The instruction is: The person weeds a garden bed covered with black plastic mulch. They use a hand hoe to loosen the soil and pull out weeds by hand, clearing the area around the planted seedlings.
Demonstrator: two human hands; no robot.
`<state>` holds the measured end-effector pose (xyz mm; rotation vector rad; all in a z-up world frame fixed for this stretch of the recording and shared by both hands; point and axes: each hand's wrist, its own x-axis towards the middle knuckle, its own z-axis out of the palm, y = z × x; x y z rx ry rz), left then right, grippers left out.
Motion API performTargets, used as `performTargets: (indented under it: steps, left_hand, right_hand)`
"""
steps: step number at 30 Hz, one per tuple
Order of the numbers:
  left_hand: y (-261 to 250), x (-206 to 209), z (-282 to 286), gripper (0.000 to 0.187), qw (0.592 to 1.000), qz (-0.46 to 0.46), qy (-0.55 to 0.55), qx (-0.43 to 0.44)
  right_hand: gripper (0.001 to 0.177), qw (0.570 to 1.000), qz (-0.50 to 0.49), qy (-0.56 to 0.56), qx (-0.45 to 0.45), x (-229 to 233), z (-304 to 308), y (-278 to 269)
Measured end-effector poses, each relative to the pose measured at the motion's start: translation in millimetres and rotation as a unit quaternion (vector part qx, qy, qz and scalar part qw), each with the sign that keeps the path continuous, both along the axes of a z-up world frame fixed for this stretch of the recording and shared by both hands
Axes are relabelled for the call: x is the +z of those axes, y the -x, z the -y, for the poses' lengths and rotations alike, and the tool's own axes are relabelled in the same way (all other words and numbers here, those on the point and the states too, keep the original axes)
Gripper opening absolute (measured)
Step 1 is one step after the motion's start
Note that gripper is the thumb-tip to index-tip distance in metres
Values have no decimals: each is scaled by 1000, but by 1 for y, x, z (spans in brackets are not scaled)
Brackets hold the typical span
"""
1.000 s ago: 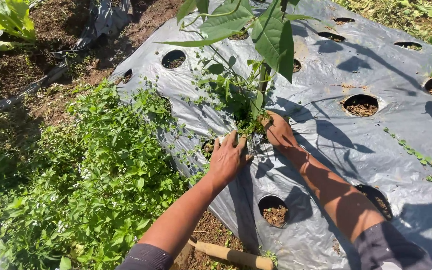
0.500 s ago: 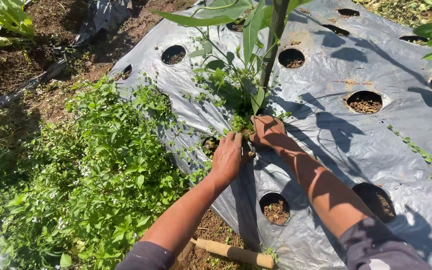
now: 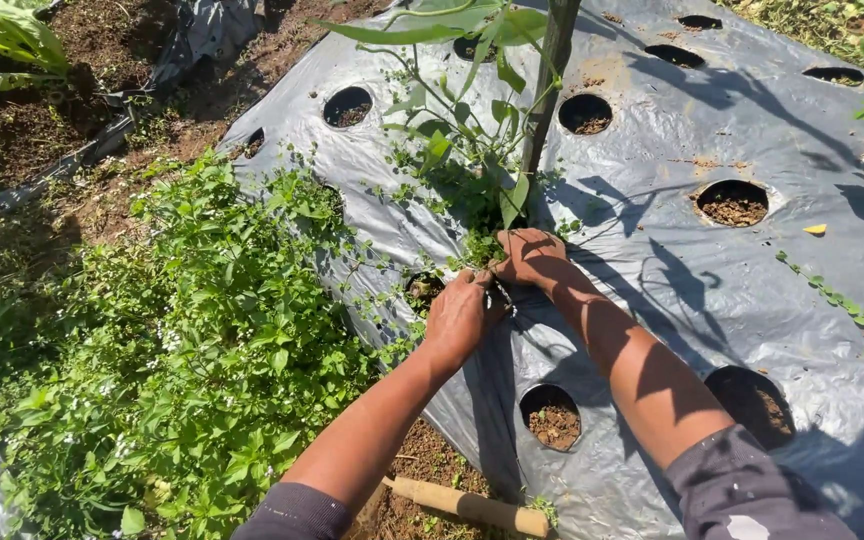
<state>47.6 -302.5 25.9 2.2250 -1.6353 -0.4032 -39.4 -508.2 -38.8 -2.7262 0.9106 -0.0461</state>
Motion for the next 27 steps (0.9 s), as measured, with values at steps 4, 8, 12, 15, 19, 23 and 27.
performTargets:
  steps: [4,8,12,15,19,23,27]
  left_hand:
    - [3,33,-13,27,999,-19,1,-27]
    - [8,37,-16,22,1000,-14,-6,-26]
    - [17,78,-22,27,1000,6,-9,-26]
    - [-7,-57,14,34,993,97,44,-55]
    - [9,21,-9,31,992,105,61,-33]
    - [6,24,-7,48,997,77,12,-28]
    - [2,19,-5,38,994,101,-49,-17]
  right_hand:
    - [64,996,36,86,1,-5,-23,0]
    - [26,977,167,128,-40,21,-49,1]
    - [31,984,141,110,1,-13,-34,7]
    - [33,982,111,149,-28,-11,-38,8]
    - [40,967,9,232,-105,10,-46,2]
    - [41,966,10,202,-163,20,-61,-9]
    - [44,958,11,161,-236,26,-78,-16]
